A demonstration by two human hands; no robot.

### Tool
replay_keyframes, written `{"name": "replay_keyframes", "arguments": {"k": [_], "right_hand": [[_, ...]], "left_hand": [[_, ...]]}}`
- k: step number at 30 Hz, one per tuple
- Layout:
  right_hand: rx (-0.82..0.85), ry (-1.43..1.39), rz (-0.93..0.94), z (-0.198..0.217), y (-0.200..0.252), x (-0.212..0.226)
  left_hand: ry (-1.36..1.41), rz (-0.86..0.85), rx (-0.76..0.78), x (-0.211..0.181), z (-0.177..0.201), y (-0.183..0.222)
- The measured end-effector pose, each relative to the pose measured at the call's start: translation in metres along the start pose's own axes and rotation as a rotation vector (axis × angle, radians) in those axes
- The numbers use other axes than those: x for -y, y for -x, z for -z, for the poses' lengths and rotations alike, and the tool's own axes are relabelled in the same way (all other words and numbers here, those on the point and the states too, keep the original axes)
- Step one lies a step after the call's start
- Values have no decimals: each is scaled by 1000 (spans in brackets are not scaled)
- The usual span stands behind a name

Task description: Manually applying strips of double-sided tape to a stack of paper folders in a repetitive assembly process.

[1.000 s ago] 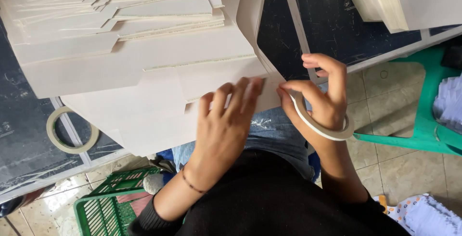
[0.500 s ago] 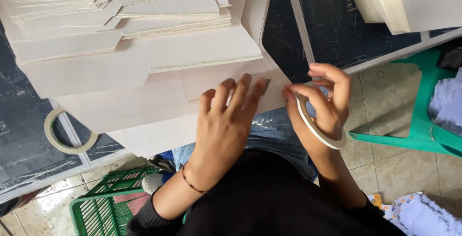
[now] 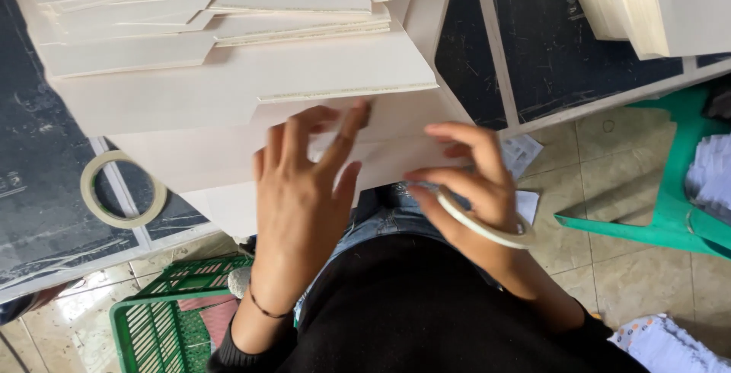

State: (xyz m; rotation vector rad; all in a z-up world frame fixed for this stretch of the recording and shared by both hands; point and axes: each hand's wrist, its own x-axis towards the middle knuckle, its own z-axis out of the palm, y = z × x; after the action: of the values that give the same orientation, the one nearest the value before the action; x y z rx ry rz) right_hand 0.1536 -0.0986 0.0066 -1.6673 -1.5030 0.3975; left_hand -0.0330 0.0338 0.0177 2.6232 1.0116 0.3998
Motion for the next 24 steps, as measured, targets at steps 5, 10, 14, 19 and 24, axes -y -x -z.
{"name": "replay_keyframes", "arguments": {"k": [5, 10, 14, 19, 24], "right_hand": [[47, 26, 47, -19, -12, 14], [67, 52, 29, -32, -16, 14], [40, 127, 117, -31, -12, 9], [-1, 178, 73, 4, -4, -5], [-180, 197, -105, 53, 12, -31]], "left_hand": [[155, 144, 41, 8, 7, 17], [226, 183, 58, 8, 4, 22], [208, 195, 61, 8, 1, 21], [175, 191, 47, 6, -4, 21], [181, 212, 40, 1, -1, 19]]}}
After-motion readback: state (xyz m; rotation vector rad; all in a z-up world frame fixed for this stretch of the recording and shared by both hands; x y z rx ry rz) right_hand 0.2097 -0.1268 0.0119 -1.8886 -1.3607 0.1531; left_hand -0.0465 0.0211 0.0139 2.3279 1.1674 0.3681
